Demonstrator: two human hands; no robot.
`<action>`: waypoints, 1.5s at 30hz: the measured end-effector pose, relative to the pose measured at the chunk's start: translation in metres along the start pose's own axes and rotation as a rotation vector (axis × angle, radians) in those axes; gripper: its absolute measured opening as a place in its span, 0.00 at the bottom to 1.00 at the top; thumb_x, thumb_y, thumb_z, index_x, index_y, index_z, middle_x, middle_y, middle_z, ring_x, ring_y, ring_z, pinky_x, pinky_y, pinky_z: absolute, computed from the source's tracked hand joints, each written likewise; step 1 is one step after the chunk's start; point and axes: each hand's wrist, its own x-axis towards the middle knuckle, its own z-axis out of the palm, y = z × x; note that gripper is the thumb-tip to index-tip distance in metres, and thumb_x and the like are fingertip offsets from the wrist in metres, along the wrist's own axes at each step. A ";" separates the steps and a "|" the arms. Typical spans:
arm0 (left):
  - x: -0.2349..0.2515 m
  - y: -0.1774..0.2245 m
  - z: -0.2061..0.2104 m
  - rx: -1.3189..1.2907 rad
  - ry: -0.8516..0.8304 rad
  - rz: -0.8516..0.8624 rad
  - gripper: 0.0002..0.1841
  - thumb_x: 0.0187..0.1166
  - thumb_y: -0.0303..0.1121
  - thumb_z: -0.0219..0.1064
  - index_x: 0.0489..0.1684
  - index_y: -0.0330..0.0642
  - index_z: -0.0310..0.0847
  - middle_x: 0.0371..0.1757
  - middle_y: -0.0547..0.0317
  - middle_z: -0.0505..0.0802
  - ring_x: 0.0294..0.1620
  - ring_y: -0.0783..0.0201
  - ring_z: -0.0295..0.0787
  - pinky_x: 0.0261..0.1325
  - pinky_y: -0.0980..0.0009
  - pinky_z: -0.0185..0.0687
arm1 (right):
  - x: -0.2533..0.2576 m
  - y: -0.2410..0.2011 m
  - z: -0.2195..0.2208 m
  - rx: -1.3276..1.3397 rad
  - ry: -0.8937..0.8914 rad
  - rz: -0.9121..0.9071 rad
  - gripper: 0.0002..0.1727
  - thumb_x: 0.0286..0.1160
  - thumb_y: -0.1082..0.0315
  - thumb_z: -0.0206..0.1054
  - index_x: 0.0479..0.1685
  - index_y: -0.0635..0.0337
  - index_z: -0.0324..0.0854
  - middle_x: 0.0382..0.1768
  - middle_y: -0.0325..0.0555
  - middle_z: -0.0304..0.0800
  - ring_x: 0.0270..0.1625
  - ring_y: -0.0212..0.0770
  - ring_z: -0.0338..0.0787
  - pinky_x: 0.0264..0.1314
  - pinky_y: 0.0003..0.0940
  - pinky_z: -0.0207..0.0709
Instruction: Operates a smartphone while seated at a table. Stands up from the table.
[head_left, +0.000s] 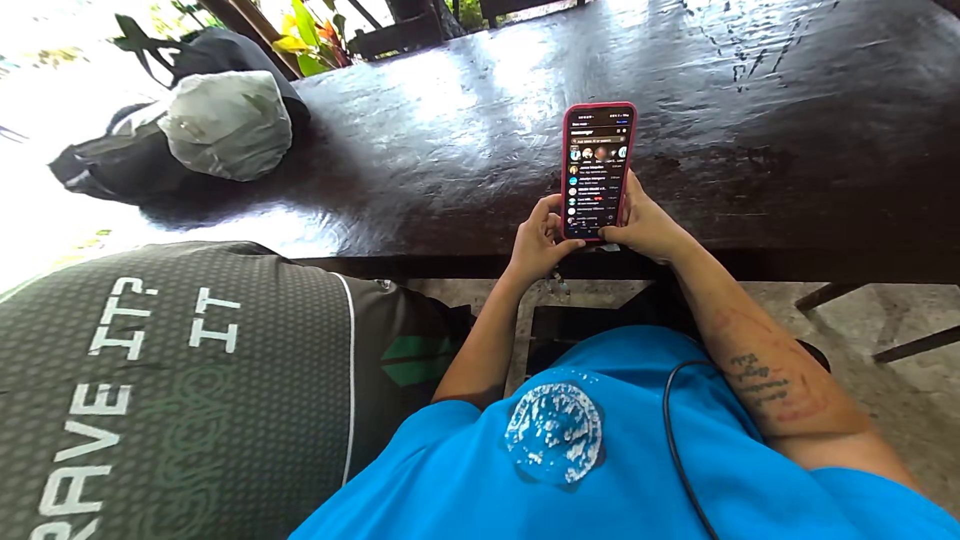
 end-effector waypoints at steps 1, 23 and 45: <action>0.000 0.000 0.000 -0.001 0.001 -0.003 0.40 0.58 0.18 0.82 0.75 0.30 0.66 0.43 0.56 0.93 0.40 0.73 0.90 0.47 0.76 0.87 | 0.000 0.000 0.000 0.001 -0.001 0.000 0.65 0.57 0.96 0.64 0.94 0.49 0.26 0.76 0.50 0.79 0.67 0.40 0.90 0.69 0.36 0.86; 0.001 0.000 -0.001 0.026 -0.009 -0.045 0.40 0.58 0.19 0.83 0.76 0.32 0.66 0.42 0.57 0.92 0.39 0.73 0.90 0.45 0.76 0.86 | 0.000 -0.002 0.004 0.018 0.056 -0.045 0.34 0.81 0.82 0.60 0.85 0.57 0.50 0.66 0.48 0.85 0.62 0.34 0.91 0.68 0.31 0.85; 0.001 0.000 -0.001 0.054 -0.009 -0.041 0.40 0.60 0.21 0.83 0.76 0.32 0.66 0.41 0.57 0.92 0.37 0.74 0.88 0.43 0.76 0.84 | 0.000 -0.002 0.005 0.021 0.077 -0.033 0.31 0.82 0.81 0.60 0.82 0.59 0.54 0.63 0.49 0.87 0.60 0.36 0.92 0.66 0.32 0.86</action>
